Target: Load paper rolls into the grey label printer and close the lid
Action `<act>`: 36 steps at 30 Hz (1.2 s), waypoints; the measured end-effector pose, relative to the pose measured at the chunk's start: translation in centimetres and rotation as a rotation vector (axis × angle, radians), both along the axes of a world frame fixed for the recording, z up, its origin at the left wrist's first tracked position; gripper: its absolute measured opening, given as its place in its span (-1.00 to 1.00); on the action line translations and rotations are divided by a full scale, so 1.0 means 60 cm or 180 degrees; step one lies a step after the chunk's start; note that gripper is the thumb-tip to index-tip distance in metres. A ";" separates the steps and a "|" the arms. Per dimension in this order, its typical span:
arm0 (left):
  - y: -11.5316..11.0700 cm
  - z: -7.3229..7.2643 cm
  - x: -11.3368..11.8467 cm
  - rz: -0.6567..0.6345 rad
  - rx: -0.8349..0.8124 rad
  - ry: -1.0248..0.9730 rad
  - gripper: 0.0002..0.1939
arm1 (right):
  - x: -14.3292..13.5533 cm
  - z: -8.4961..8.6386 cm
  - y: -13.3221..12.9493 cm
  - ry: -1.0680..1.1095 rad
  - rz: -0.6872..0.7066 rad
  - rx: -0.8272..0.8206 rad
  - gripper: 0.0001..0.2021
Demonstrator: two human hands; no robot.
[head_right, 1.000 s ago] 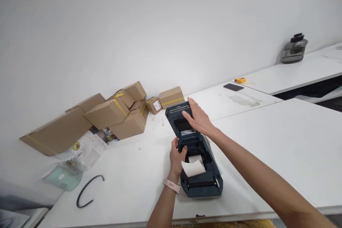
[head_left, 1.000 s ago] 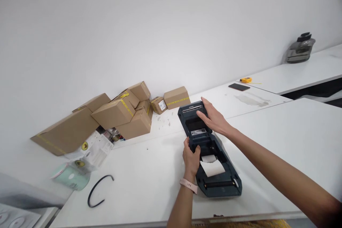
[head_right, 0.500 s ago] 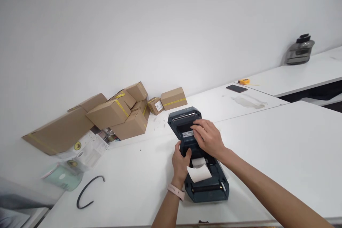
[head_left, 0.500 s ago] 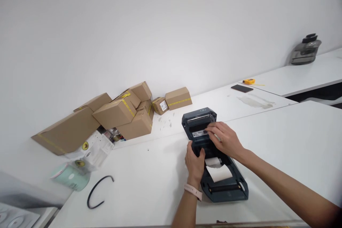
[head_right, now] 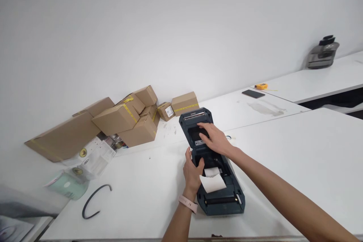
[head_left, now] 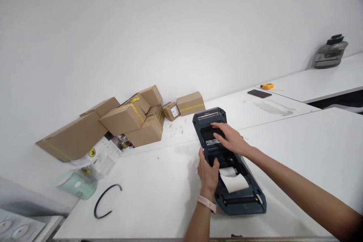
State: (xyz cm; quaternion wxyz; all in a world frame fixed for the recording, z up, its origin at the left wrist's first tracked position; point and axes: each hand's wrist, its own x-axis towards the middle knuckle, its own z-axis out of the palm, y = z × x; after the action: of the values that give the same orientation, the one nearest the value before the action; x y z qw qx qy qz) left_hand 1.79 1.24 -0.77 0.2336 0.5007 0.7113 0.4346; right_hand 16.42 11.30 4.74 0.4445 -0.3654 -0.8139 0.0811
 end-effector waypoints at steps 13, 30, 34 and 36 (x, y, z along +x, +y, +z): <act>0.004 -0.005 -0.003 -0.0067 0.0059 0.0275 -0.43 | -0.006 -0.008 -0.009 -0.0826 0.0173 -0.0234 -0.68; -0.003 -0.003 0.000 -0.0255 0.0014 0.0315 -0.32 | -0.014 -0.047 -0.055 -0.2506 0.1506 -0.0938 -0.82; -0.007 -0.003 0.000 -0.0368 0.0074 0.0249 -0.33 | 0.038 0.001 -0.068 -0.2163 0.1776 -0.1134 -0.78; -0.010 -0.003 0.000 -0.0358 0.0021 0.0183 -0.36 | 0.086 0.015 -0.080 -0.1576 0.1927 -0.1507 -0.69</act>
State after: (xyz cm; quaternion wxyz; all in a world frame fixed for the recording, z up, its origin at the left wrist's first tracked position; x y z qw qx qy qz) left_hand 1.76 0.65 -0.92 0.2354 0.5529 0.6870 0.4086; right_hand 21.59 6.53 5.62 0.0970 -0.2110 -0.9248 0.3014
